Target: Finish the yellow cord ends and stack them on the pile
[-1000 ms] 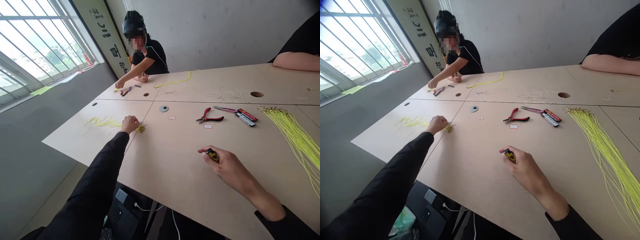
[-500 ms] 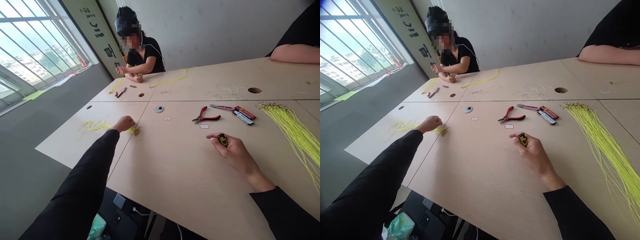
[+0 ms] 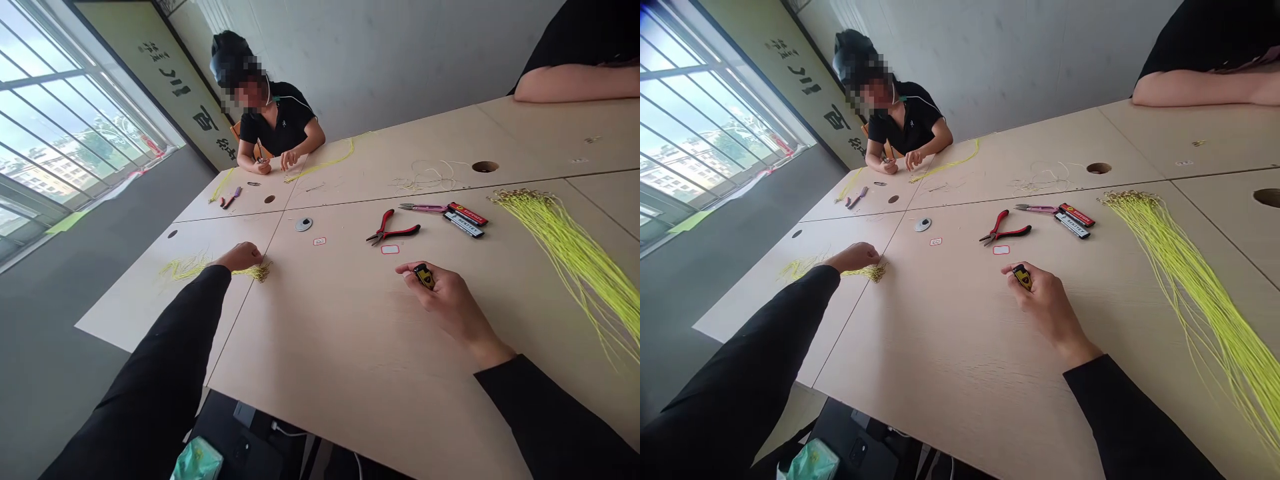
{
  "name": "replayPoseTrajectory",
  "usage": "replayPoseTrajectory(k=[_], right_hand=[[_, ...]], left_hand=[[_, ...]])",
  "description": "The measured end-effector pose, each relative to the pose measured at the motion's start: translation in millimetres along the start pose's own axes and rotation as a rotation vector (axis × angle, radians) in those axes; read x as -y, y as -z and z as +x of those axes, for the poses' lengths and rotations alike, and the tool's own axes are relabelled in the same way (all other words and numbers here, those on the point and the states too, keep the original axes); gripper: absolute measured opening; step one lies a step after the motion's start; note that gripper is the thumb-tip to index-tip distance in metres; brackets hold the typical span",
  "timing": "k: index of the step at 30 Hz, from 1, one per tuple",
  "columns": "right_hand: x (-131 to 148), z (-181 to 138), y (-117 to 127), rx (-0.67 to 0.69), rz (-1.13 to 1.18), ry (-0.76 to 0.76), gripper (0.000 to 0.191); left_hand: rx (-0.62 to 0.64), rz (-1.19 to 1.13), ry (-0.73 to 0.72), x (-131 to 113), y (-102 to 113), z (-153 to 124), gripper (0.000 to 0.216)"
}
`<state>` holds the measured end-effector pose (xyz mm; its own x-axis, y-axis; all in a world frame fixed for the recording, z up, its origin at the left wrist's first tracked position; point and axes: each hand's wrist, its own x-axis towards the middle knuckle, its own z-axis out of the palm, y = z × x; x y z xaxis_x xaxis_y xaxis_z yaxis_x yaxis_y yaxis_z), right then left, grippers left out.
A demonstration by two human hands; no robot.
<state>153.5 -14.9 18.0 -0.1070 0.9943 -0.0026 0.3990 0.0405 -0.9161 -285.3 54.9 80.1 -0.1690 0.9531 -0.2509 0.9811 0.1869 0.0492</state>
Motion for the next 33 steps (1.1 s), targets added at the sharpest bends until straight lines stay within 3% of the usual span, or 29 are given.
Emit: replayPoseTrajectory(k=[4, 9, 12, 15, 18, 24, 28, 33], right_hand=[[3, -1, 0, -0.017, 0.024, 0.006, 0.038], [4, 0, -1, -0.047, 0.044, 0.011, 0.037], [3, 1, 0, -0.058, 0.064, 0.011, 0.035], [3, 1, 1, -0.096, 0.083, 0.058, 0.033], [4, 2, 2, -0.146, 0.126, 0.079, 0.033], [3, 3, 5, -0.159, 0.224, 0.027, 0.045], [4, 4, 5, -0.163, 0.192, 0.022, 0.043], [8, 1, 7, -0.172, 0.139, 0.024, 0.036]], left_hand=[[-0.066, 0.004, 0.005, -3, 6, 0, 0.02], [-0.231, -0.004, 0.026, -16, 30, 3, 0.009], [-0.403, -0.051, -0.03, -40, 44, 3, 0.008], [-0.561, -0.138, -0.173, -83, 47, 0, 0.013], [-0.642, -0.212, -0.351, -137, 30, -12, 0.013], [-0.532, -0.151, -0.665, -233, -34, -55, 0.005], [-0.506, -0.116, -0.806, -258, -57, -76, 0.006], [-0.489, -0.112, -0.835, -259, -61, -82, 0.01]])
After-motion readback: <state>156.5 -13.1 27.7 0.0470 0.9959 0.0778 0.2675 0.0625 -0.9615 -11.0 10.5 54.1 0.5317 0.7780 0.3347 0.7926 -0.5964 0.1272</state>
